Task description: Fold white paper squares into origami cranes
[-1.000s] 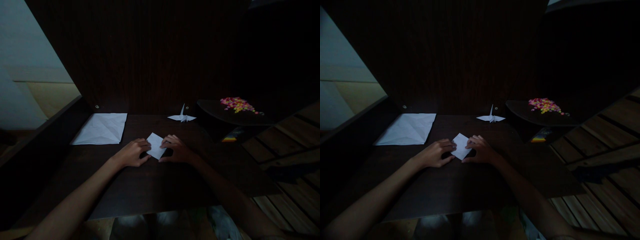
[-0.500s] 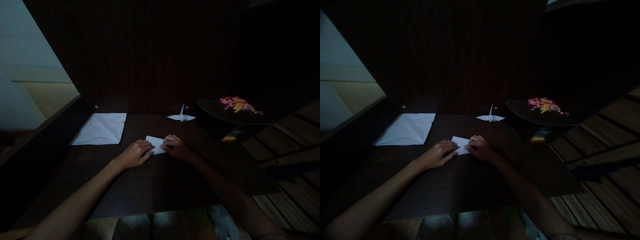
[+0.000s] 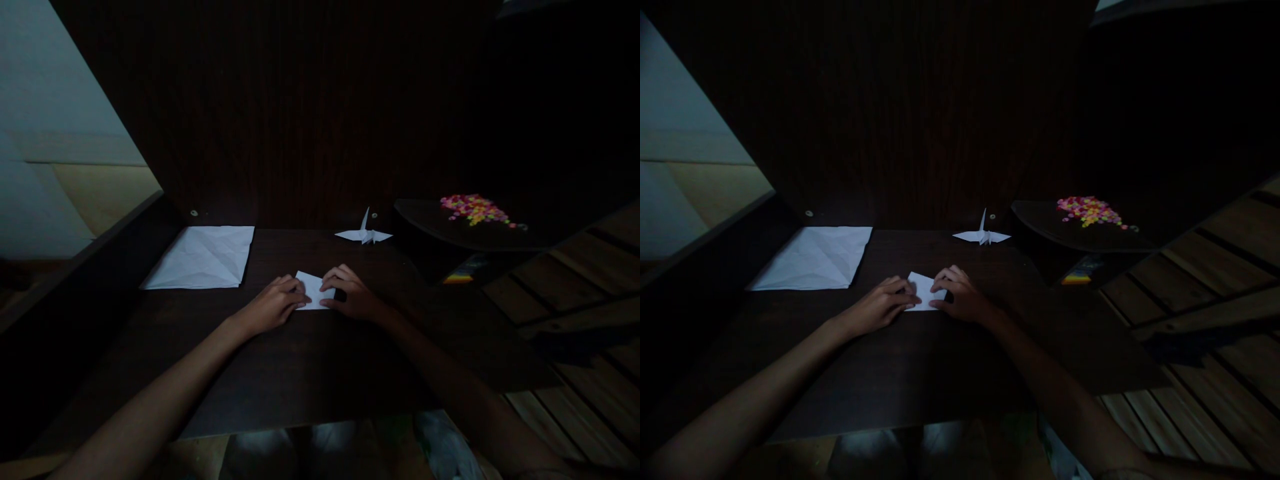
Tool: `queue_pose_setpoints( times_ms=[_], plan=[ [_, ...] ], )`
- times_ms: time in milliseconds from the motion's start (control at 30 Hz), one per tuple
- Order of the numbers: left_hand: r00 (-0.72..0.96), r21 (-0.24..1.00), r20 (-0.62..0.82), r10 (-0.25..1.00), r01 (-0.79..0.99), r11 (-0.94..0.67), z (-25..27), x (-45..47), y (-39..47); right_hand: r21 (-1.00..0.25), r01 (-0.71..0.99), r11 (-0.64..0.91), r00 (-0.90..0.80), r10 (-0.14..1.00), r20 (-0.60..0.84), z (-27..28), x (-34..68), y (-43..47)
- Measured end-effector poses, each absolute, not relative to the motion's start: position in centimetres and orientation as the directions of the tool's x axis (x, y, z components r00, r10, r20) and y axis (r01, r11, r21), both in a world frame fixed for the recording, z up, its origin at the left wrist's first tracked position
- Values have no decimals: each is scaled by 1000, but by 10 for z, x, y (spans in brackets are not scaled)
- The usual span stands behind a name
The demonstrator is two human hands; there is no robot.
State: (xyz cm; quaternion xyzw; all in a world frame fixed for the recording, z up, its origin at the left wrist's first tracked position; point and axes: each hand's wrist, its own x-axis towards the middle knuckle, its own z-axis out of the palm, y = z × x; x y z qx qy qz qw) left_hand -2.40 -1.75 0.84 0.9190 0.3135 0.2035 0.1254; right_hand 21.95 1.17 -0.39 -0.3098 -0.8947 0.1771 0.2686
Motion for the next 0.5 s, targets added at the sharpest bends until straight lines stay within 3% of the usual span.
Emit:
queue_pose_setpoints(
  times_ms=[100, 333, 500],
  plan=[
    [702, 346, 324, 634, 536, -770, 8, -24, -18, -494, 463, 736, -654, 660, 370, -1, 219, 10],
    [737, 339, 317, 597, 500, -797, 8, -21, -22, -598, 557, 576, -541, 798, 265, 0, 213, 3],
    [769, 314, 320, 553, 464, -828, 6, -19, -24, -732, 463, 499, -472, 838, 273, -5, 209, 7]
  ],
)
